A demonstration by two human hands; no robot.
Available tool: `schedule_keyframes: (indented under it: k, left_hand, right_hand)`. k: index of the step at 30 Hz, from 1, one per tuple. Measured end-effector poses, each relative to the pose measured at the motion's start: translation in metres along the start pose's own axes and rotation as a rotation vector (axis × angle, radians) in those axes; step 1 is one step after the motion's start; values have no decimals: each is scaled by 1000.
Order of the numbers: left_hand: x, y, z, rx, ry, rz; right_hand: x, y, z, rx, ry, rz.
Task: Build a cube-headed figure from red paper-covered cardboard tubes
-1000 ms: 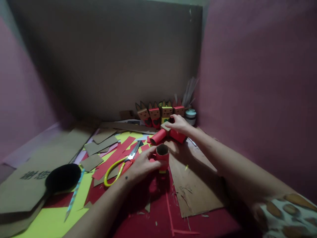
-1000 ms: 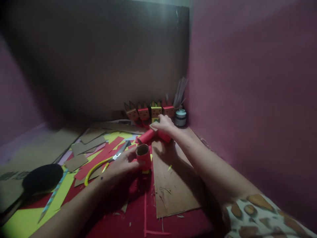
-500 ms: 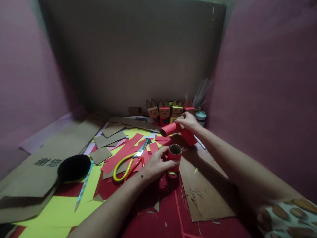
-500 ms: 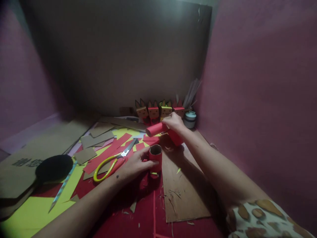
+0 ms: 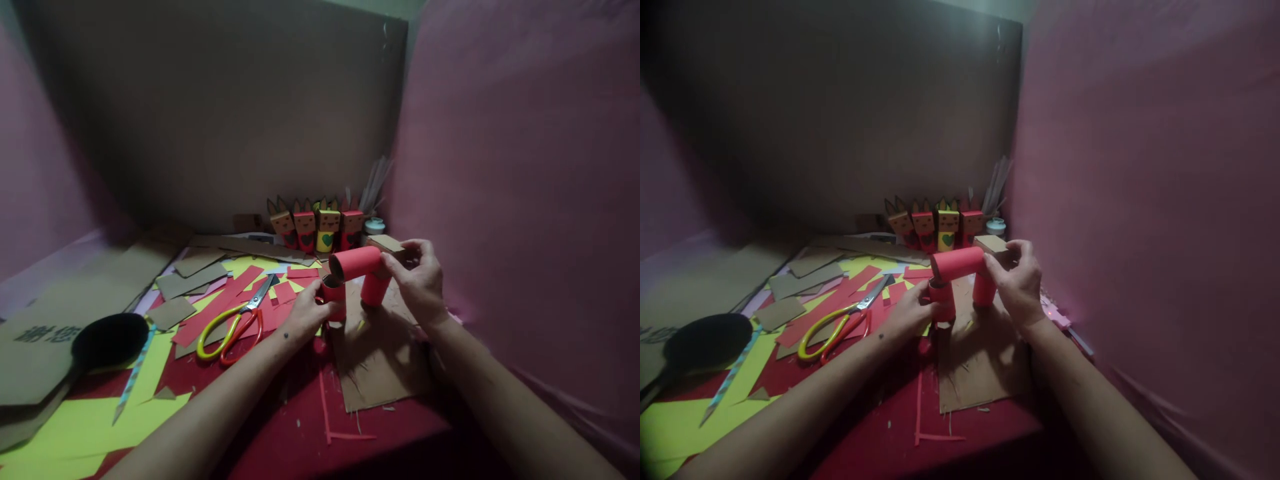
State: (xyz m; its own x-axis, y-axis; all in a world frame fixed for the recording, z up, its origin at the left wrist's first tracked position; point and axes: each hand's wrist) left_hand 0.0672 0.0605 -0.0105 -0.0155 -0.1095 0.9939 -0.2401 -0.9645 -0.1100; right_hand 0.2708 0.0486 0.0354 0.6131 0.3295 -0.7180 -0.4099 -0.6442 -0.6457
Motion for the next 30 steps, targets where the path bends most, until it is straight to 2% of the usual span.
schedule_keyframes:
  k: [3, 9, 11, 17, 24, 30]
  left_hand:
    - [-3, -10, 4, 6, -6, 15]
    - [-3, -16, 6, -22, -22, 15]
    - [-3, -16, 6, -25, -14, 14]
    - [-4, -15, 8, -37, 7, -6]
    - [4, -11, 11, -24, 8, -37]
    - [3, -13, 8, -21, -36, -18]
  right_hand:
    - [9, 7, 3, 45, 59, -51]
    - [10, 16, 2, 147, 152, -318]
    - [9, 17, 1, 159, 174, -366]
    - [9, 17, 3, 167, 238, -402]
    - [6, 17, 5, 134, 271, -393]
    - [7, 17, 2, 129, 284, -414]
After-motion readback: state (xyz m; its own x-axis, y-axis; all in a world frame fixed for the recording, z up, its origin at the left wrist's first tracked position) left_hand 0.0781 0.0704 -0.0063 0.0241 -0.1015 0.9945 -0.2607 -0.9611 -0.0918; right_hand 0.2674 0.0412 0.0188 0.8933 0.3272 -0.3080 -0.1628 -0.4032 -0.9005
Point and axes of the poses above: each hand's wrist, its own y-axis away from the middle knuckle, its own z-axis out of the palm, x = y × z, and after that the axes turned 6 degrees about y, right-handed
